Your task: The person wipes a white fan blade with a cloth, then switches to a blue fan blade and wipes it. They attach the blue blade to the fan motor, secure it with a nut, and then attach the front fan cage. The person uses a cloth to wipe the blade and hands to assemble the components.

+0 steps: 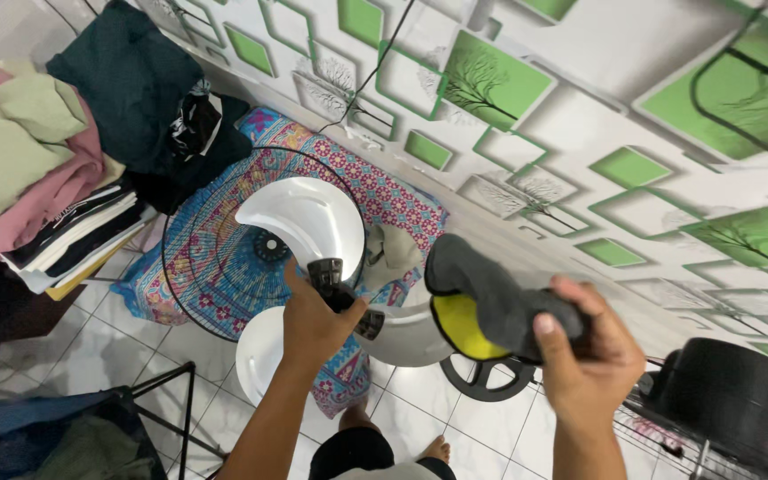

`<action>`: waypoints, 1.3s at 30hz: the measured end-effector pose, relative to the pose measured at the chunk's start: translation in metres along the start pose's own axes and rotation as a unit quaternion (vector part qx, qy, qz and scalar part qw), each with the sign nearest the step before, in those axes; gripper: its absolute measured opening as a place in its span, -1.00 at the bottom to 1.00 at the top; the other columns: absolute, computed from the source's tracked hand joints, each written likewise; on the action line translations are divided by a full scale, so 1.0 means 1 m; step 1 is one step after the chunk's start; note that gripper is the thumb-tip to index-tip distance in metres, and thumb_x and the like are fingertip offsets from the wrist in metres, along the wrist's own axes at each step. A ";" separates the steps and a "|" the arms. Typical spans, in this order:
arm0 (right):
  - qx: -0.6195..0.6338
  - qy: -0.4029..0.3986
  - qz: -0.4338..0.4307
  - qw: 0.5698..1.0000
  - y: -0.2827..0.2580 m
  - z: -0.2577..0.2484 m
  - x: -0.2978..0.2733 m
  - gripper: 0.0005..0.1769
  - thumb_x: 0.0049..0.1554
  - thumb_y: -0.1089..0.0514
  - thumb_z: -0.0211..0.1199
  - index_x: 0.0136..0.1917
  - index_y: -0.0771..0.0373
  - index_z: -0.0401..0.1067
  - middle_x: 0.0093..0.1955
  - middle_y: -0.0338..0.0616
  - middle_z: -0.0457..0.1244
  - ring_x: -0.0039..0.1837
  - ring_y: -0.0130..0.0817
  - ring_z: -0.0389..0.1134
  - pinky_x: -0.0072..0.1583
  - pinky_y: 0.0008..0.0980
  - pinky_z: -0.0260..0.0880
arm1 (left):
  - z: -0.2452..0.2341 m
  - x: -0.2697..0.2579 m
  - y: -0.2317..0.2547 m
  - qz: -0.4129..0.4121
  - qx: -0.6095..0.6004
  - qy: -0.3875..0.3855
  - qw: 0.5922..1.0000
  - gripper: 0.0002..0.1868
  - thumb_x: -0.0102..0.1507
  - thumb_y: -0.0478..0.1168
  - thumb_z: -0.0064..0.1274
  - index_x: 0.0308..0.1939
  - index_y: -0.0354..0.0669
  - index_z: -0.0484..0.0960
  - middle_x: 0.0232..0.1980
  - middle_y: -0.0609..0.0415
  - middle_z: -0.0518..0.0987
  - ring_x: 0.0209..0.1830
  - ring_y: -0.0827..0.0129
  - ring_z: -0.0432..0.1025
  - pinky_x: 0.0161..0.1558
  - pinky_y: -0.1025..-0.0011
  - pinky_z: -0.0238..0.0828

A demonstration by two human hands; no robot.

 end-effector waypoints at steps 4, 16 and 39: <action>-0.310 -0.116 -0.174 0.927 -0.020 0.012 -0.029 -0.64 -0.11 0.09 0.47 -0.03 0.16 0.53 0.29 0.11 0.16 0.40 0.08 0.10 0.32 0.02 0.14 | 0.006 -0.034 0.040 0.121 -0.031 0.073 0.989 0.19 -0.02 -0.08 0.41 0.38 -0.55 -0.11 -0.10 -0.35 0.61 -0.17 -0.10 0.61 -0.10 0.18 0.53; -0.554 -0.052 -0.215 0.803 -0.023 -0.072 -0.044 -0.42 0.01 0.11 0.32 0.32 0.03 0.35 0.42 -0.30 0.22 0.65 -0.15 0.03 0.44 0.20 -0.26 | 0.028 -0.156 0.109 0.234 -0.018 0.146 0.961 0.17 -0.03 -0.10 0.39 0.37 -0.57 -0.07 -0.12 -0.30 0.62 -0.14 -0.12 0.59 -0.01 0.15 0.48; -0.593 0.087 -0.316 0.736 -0.092 -0.253 -0.155 -0.35 0.08 0.35 0.14 0.46 0.17 0.39 0.47 -0.29 0.23 0.57 -0.23 0.17 0.50 0.01 -0.24 | 0.107 -0.324 0.173 0.345 0.011 0.149 0.927 0.17 -0.04 -0.05 0.41 0.40 -0.43 -0.06 -0.11 -0.36 0.59 -0.11 -0.25 0.53 0.04 0.01 0.41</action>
Point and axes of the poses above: each hand's wrist, its own x-axis towards the middle knuckle, its own z-axis out of the palm, y = z × x, the point moved 2 cm from there along x, towards the middle knuckle
